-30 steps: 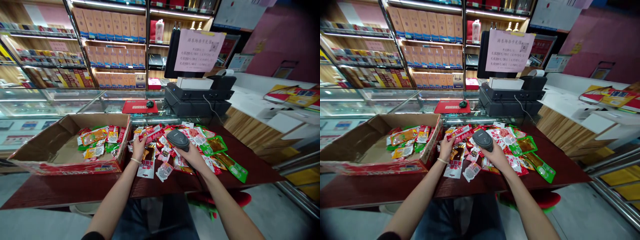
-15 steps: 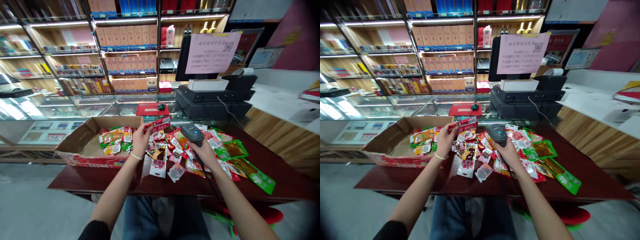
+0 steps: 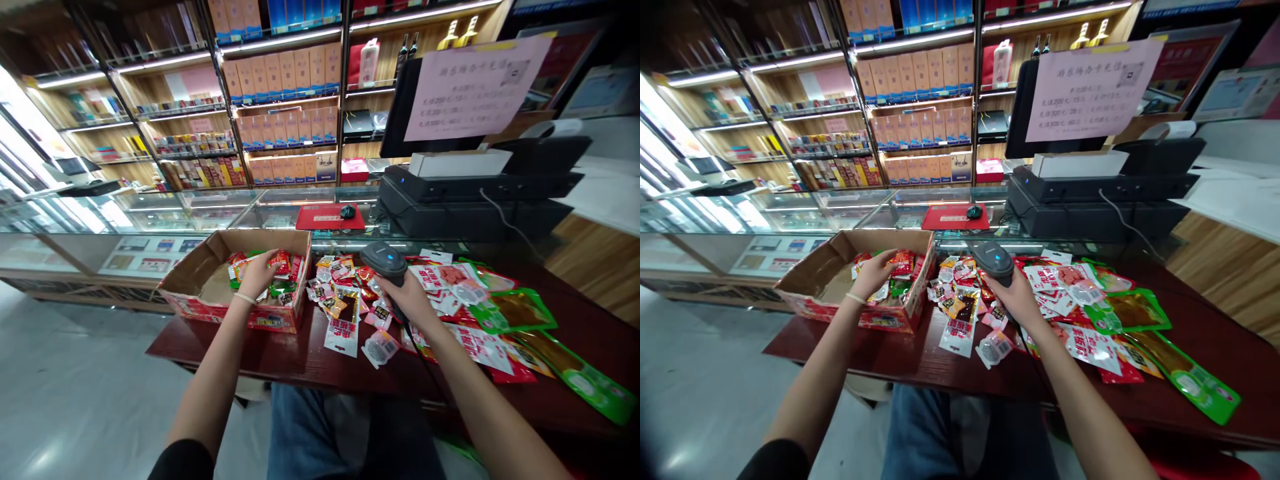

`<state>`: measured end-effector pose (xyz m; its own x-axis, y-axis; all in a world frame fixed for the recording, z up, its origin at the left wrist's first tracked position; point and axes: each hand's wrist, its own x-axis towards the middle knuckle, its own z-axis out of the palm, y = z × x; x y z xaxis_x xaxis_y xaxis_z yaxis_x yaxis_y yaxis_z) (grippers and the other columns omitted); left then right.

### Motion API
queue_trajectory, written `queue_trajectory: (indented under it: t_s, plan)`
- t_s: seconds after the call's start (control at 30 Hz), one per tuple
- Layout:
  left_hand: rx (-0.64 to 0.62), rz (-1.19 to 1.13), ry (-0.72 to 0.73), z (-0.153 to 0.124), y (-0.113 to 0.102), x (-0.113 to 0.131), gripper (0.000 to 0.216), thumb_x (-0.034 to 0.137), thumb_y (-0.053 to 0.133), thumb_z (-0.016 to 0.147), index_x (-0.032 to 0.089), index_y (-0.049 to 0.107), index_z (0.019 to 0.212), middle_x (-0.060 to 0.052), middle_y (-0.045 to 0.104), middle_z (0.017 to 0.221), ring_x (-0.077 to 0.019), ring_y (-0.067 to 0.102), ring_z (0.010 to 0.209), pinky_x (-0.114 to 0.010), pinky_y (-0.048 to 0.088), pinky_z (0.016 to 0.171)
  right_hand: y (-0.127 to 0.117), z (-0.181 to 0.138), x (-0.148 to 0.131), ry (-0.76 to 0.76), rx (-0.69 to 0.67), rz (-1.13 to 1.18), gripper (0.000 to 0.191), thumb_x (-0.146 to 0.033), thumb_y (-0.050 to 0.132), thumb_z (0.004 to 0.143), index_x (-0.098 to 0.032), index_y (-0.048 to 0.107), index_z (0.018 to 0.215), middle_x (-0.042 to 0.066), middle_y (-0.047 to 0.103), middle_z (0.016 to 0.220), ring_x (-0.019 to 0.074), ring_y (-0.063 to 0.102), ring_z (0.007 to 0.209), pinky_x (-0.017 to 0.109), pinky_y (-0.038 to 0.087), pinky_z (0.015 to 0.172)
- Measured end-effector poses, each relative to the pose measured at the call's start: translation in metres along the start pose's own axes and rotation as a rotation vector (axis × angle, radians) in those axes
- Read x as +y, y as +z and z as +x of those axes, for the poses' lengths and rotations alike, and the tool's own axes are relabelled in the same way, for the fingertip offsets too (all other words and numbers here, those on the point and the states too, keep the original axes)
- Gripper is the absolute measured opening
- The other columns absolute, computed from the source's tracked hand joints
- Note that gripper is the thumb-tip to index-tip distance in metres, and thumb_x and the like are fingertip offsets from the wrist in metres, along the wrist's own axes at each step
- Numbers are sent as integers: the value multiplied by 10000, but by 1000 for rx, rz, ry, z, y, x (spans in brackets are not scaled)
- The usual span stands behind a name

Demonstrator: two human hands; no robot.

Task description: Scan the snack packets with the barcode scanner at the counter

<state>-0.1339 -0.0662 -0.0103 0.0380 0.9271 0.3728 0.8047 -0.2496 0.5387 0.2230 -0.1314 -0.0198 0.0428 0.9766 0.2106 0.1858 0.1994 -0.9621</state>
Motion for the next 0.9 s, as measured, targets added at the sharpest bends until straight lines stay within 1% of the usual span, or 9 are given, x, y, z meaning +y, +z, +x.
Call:
queue_trajectory:
  t_s: [0.13, 0.27, 0.37, 0.47, 0.57, 0.67, 0.73, 0.83, 0.9]
  plan:
    - [4, -71, 7, -3, 4, 4, 332, 270, 545, 888, 196, 706, 1169, -85, 744, 1152, -227, 701, 1041, -344, 513, 976, -2, -4, 0, 11, -6, -14, 438, -575, 743, 767, -241, 554, 978, -67, 518, 472, 143, 461, 352, 272, 365, 369]
    - [68, -74, 10, -6, 0, 14, 287, 311, 547, 903, 210, 734, 1095, -65, 764, 1089, -222, 709, 994, -325, 523, 921, -9, -10, -1, 22, 7, -37, 413, -568, 733, 779, -238, 543, 941, -71, 506, 457, 135, 456, 355, 263, 368, 373]
    - [101, -119, 10, -8, -4, 24, 288, 348, 571, 898, 205, 737, 1084, -61, 767, 1078, -217, 713, 975, -313, 530, 895, -18, -16, 0, 34, 13, -40, 388, -560, 725, 793, -241, 538, 910, -76, 500, 441, 128, 438, 343, 259, 366, 374]
    - [99, -189, 24, -12, -6, 42, 309, 369, 591, 887, 192, 729, 1100, -65, 765, 1075, -209, 713, 962, -301, 536, 883, -28, -24, 0, 36, 17, -36, 359, -522, 732, 801, -246, 537, 926, -78, 509, 452, 128, 444, 346, 256, 363, 378]
    - [80, -280, 77, -19, -4, 69, 320, 382, 603, 876, 180, 721, 1095, -71, 762, 1076, -200, 710, 944, -299, 542, 887, -40, -35, -2, 48, 33, -47, 333, -471, 734, 804, -245, 549, 964, -79, 510, 456, 124, 438, 347, 254, 359, 380]
    - [34, -384, 151, -29, 6, 100, 313, 383, 603, 880, 177, 714, 1087, -77, 755, 1095, -201, 702, 966, -316, 539, 912, -54, -49, -1, 84, 67, -72, 371, -455, 754, 777, -239, 573, 1018, -70, 539, 482, 128, 444, 346, 263, 372, 374]
    - [-29, -439, 184, -37, 17, 120, 305, 380, 607, 881, 180, 711, 1086, -75, 754, 1085, -200, 701, 962, -322, 541, 908, -64, -59, 1, 109, 95, -98, 394, -454, 768, 756, -239, 581, 1028, -64, 551, 489, 137, 463, 352, 269, 381, 374]
    - [-178, -477, 222, -49, 41, 142, 289, 370, 621, 874, 191, 708, 1083, -65, 753, 1067, -195, 700, 954, -321, 539, 894, -79, -75, 6, 128, 120, -127, 347, -465, 735, 784, -242, 576, 996, -70, 525, 450, 139, 452, 344, 268, 372, 376]
    - [-275, -481, 234, -57, 62, 150, 276, 367, 625, 868, 192, 705, 1066, -61, 753, 1044, -196, 698, 948, -320, 537, 883, -87, -85, 8, 132, 116, -131, 317, -475, 715, 804, -243, 562, 954, -70, 519, 440, 134, 443, 338, 270, 373, 384]
